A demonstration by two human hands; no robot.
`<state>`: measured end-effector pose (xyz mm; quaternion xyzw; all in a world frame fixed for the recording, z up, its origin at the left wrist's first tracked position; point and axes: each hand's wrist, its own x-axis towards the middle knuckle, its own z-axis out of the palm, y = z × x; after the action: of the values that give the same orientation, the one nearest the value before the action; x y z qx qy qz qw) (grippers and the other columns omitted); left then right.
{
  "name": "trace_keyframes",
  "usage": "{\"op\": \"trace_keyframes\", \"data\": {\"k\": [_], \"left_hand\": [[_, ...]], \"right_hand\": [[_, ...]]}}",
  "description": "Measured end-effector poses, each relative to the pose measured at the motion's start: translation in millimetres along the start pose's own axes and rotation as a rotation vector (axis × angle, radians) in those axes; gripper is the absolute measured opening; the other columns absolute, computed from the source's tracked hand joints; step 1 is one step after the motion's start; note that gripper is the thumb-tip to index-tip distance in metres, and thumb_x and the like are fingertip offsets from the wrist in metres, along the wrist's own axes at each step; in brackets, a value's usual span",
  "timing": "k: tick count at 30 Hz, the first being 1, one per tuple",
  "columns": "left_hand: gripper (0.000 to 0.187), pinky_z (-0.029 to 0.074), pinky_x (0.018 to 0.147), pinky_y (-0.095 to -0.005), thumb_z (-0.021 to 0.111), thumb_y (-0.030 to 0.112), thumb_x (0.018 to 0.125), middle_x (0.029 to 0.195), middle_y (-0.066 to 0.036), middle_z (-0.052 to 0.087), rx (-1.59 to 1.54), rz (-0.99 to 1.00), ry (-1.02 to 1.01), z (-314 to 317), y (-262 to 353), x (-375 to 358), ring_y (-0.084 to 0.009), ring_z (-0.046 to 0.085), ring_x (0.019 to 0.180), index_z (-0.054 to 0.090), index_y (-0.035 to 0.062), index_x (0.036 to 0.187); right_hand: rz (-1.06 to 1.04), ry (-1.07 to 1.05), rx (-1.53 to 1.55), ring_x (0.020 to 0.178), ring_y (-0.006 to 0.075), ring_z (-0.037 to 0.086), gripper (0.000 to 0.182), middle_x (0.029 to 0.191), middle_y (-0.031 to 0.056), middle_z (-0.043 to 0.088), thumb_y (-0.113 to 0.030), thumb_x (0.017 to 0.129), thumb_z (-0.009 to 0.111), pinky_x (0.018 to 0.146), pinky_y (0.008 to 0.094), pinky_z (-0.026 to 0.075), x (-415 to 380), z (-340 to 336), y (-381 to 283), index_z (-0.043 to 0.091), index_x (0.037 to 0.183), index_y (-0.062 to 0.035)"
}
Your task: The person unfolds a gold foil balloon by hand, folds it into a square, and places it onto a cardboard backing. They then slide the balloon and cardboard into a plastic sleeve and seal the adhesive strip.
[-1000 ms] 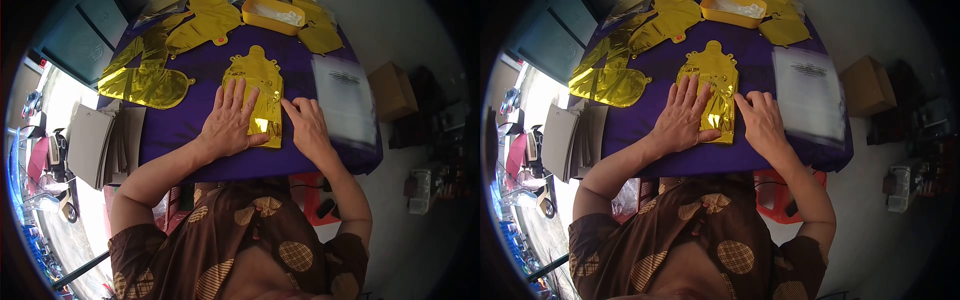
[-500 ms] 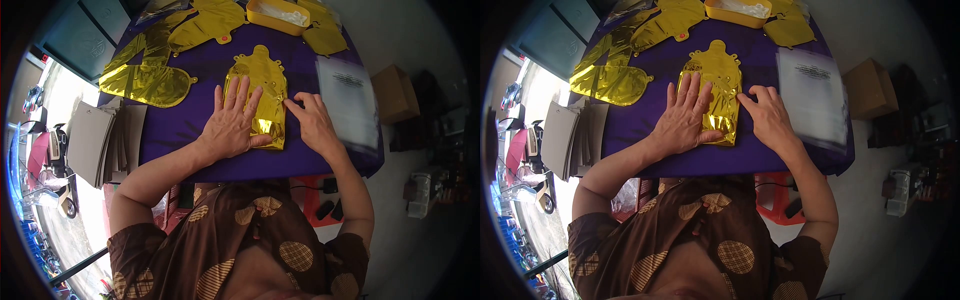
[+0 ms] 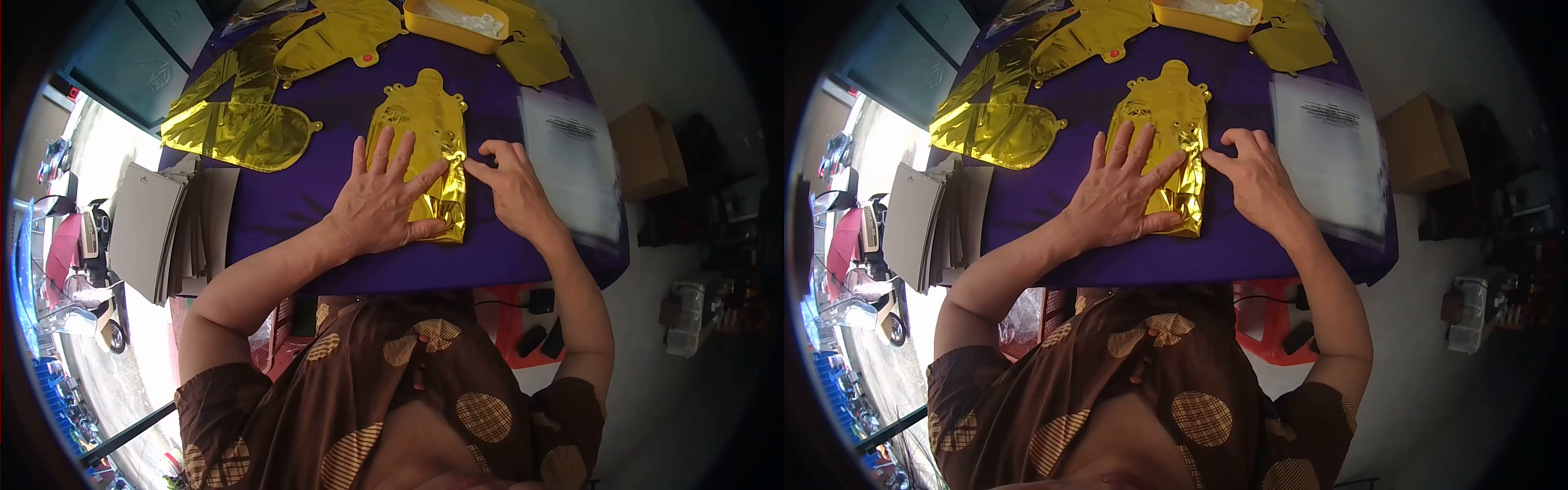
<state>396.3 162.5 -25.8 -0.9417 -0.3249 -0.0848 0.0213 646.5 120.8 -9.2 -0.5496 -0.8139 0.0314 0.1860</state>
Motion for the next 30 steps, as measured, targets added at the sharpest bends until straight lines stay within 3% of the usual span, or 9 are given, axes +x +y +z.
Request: {"op": "trace_keyframes", "data": {"k": [9, 18, 24, 30], "left_hand": [[0.085, 0.017, 0.112, -0.0701, 0.035, 0.082, 0.086, 0.152, -0.031, 0.029, -0.015, 0.003, 0.015, 0, 0, 1, -0.0537, 0.020, 0.143, 0.036, 0.0287, 0.153], [0.085, 0.018, 0.111, -0.0699, 0.037, 0.081, 0.086, 0.152, -0.031, 0.030, -0.008, 0.004, 0.013, -1, 0, 1, -0.0540, 0.022, 0.142, 0.035, 0.0293, 0.153], [0.084, 0.019, 0.111, -0.0702, 0.038, 0.080, 0.086, 0.152, -0.031, 0.029, -0.015, 0.008, 0.013, -2, 0, 1, -0.0541, 0.021, 0.142, 0.033, 0.0300, 0.154], [0.084, 0.019, 0.111, -0.0704, 0.038, 0.080, 0.086, 0.151, -0.031, 0.030, -0.024, 0.006, 0.015, -1, 0, 1, -0.0544, 0.021, 0.142, 0.034, 0.0294, 0.153]], "right_hand": [[0.050, 0.002, 0.136, 0.102, 0.0295, 0.052, 0.042, 0.111, 0.0129, 0.056, 0.009, 0.085, 0.052, 0.093, 0.0389, 0.047, 24, 7, 21, 0.071, 0.119, -0.0074], [0.077, 0.123, 0.177, 0.096, 0.0267, 0.054, 0.027, 0.099, 0.0086, 0.058, -0.011, 0.084, 0.071, 0.090, 0.0371, 0.048, 50, 22, 36, 0.074, 0.111, -0.0100], [0.176, 0.143, 0.163, 0.104, 0.0313, 0.057, 0.037, 0.105, 0.0140, 0.060, -0.015, 0.084, 0.073, 0.091, 0.0397, 0.048, 59, 27, 39, 0.066, 0.117, -0.0018], [0.259, 0.097, 0.163, 0.101, 0.0359, 0.061, 0.040, 0.108, 0.0189, 0.060, -0.015, 0.086, 0.071, 0.089, 0.0421, 0.050, 67, 20, 39, 0.060, 0.120, 0.0008]]}}
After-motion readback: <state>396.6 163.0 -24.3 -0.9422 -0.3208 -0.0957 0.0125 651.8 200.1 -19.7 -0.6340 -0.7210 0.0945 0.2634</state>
